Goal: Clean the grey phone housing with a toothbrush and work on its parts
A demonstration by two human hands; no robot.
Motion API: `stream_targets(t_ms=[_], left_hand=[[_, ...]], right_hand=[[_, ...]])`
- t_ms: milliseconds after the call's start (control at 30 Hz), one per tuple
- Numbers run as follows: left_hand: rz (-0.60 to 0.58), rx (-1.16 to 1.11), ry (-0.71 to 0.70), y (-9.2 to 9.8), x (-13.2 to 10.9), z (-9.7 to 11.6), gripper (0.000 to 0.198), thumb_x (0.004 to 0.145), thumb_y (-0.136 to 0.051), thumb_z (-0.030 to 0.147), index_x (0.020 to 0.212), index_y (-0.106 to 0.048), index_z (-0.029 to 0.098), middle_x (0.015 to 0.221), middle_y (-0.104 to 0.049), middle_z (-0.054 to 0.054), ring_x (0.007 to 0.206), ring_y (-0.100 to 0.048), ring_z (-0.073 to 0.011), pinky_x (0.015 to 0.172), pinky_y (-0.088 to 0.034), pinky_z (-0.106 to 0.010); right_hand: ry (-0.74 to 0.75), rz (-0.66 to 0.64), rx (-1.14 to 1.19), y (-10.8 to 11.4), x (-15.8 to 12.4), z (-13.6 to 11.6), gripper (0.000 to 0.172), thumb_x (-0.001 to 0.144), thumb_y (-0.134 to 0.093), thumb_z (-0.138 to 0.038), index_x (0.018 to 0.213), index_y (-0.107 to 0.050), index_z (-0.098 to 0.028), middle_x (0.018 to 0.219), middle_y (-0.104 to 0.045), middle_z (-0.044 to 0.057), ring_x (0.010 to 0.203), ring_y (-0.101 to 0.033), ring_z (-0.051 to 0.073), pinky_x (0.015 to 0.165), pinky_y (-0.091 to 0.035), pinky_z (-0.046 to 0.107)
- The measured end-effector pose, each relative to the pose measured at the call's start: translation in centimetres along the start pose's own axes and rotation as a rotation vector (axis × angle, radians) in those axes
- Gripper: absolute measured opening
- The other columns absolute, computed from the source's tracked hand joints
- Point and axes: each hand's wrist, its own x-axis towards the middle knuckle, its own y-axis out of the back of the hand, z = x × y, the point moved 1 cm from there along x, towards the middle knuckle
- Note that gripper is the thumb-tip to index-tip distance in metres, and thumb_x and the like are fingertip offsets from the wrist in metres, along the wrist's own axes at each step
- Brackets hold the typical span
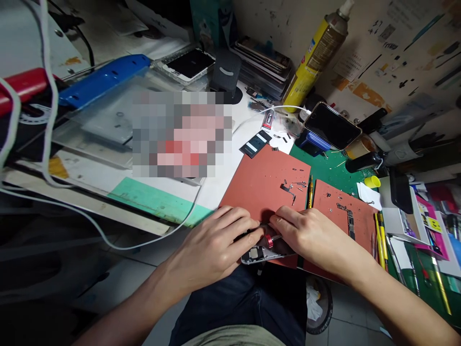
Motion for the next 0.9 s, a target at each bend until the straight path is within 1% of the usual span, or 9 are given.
stream_targets(t_ms=[100, 200, 333, 467, 600, 700, 767, 833, 900], left_hand=[[-0.007, -0.008, 0.004, -0.1, -0.1, 0.0, 0.047, 0.084, -0.051, -0.005, 0.123, -0.071, 0.012, 0.113, -0.074, -0.011, 0.106, -0.064, -0.0284, 0.092, -0.056, -0.045], [-0.003, -0.009, 0.005, -0.1, -0.1, 0.0, 0.047, 0.085, -0.050, -0.005, 0.123, -0.071, 0.012, 0.114, -0.074, -0.010, 0.106, -0.064, -0.0282, 0.091, -0.056, -0.045], [0.002, -0.009, 0.009, -0.1, -0.1, -0.1, 0.045, 0.086, -0.050, -0.004, 0.122, -0.071, 0.012, 0.114, -0.074, -0.010, 0.106, -0.064, -0.0279, 0.090, -0.056, -0.044], [0.001, -0.001, 0.013, 0.0, 0.0, 0.0, 0.046, 0.085, -0.051, -0.005, 0.123, -0.071, 0.013, 0.114, -0.074, -0.010, 0.105, -0.065, -0.0273, 0.090, -0.056, -0.043], [-0.010, -0.006, 0.018, -0.1, -0.1, 0.0, 0.046, 0.085, -0.051, -0.005, 0.123, -0.070, 0.014, 0.113, -0.074, -0.009, 0.105, -0.065, -0.0272, 0.091, -0.055, -0.043], [-0.010, -0.018, 0.025, -0.1, -0.2, 0.0, 0.047, 0.085, -0.050, -0.005, 0.124, -0.069, 0.014, 0.114, -0.074, -0.009, 0.106, -0.064, -0.0274, 0.091, -0.055, -0.043], [-0.009, -0.024, 0.020, -0.1, -0.2, -0.1, 0.050, 0.083, -0.050, -0.006, 0.126, -0.068, 0.013, 0.115, -0.074, -0.009, 0.107, -0.063, -0.0278, 0.091, -0.054, -0.044], [-0.008, -0.030, 0.017, -0.2, -0.2, -0.1, 0.051, 0.081, -0.050, -0.007, 0.125, -0.068, 0.013, 0.116, -0.073, -0.009, 0.107, -0.063, -0.0280, 0.090, -0.054, -0.044], [-0.011, -0.037, 0.018, -0.2, -0.3, -0.2, 0.053, 0.079, -0.050, -0.006, 0.124, -0.067, 0.013, 0.115, -0.073, -0.009, 0.106, -0.063, -0.0280, 0.088, -0.054, -0.044]], right_hand=[[0.055, -0.024, -0.067, 0.2, 0.1, 0.1, 0.016, 0.101, -0.057, -0.005, 0.104, -0.071, -0.011, 0.089, -0.064, 0.004, 0.052, -0.041, 0.011, 0.050, -0.020, 0.036], [0.083, -0.022, -0.100, 0.1, 0.1, 0.2, 0.016, 0.101, -0.057, -0.005, 0.105, -0.072, -0.012, 0.091, -0.066, 0.005, 0.051, -0.042, 0.011, 0.049, -0.020, 0.036], [0.118, 0.018, -0.118, -0.1, 0.1, 0.2, 0.017, 0.101, -0.056, -0.007, 0.106, -0.072, -0.012, 0.092, -0.068, 0.006, 0.050, -0.045, 0.012, 0.048, -0.021, 0.037], [0.136, 0.052, -0.117, -0.3, 0.2, 0.2, 0.022, 0.102, -0.051, -0.005, 0.106, -0.072, -0.012, 0.092, -0.069, 0.007, 0.051, -0.048, 0.013, 0.047, -0.024, 0.037], [0.124, 0.098, -0.095, -0.5, 0.0, 0.3, 0.023, 0.103, -0.049, -0.005, 0.110, -0.071, -0.010, 0.092, -0.069, 0.007, 0.050, -0.047, 0.013, 0.046, -0.026, 0.037], [0.049, 0.187, 0.004, -0.1, -0.8, 0.7, 0.025, 0.105, -0.047, -0.005, 0.116, -0.070, -0.009, 0.092, -0.070, 0.006, 0.052, -0.049, 0.013, 0.047, -0.030, 0.036], [-0.060, 0.262, 0.152, 0.6, -1.8, 1.0, 0.025, 0.106, -0.047, -0.007, 0.119, -0.069, -0.012, 0.093, -0.069, 0.005, 0.057, -0.054, 0.012, 0.049, -0.036, 0.033], [-0.189, 0.352, 0.331, 1.5, -3.2, 1.1, 0.022, 0.105, -0.053, -0.011, 0.120, -0.069, -0.015, 0.091, -0.067, 0.004, 0.063, -0.058, 0.012, 0.051, -0.041, 0.029], [-0.299, 0.474, 0.498, 2.2, -4.9, 0.7, 0.018, 0.103, -0.061, -0.013, 0.117, -0.070, -0.020, 0.090, -0.066, 0.004, 0.069, -0.061, 0.014, 0.056, -0.046, 0.029]])
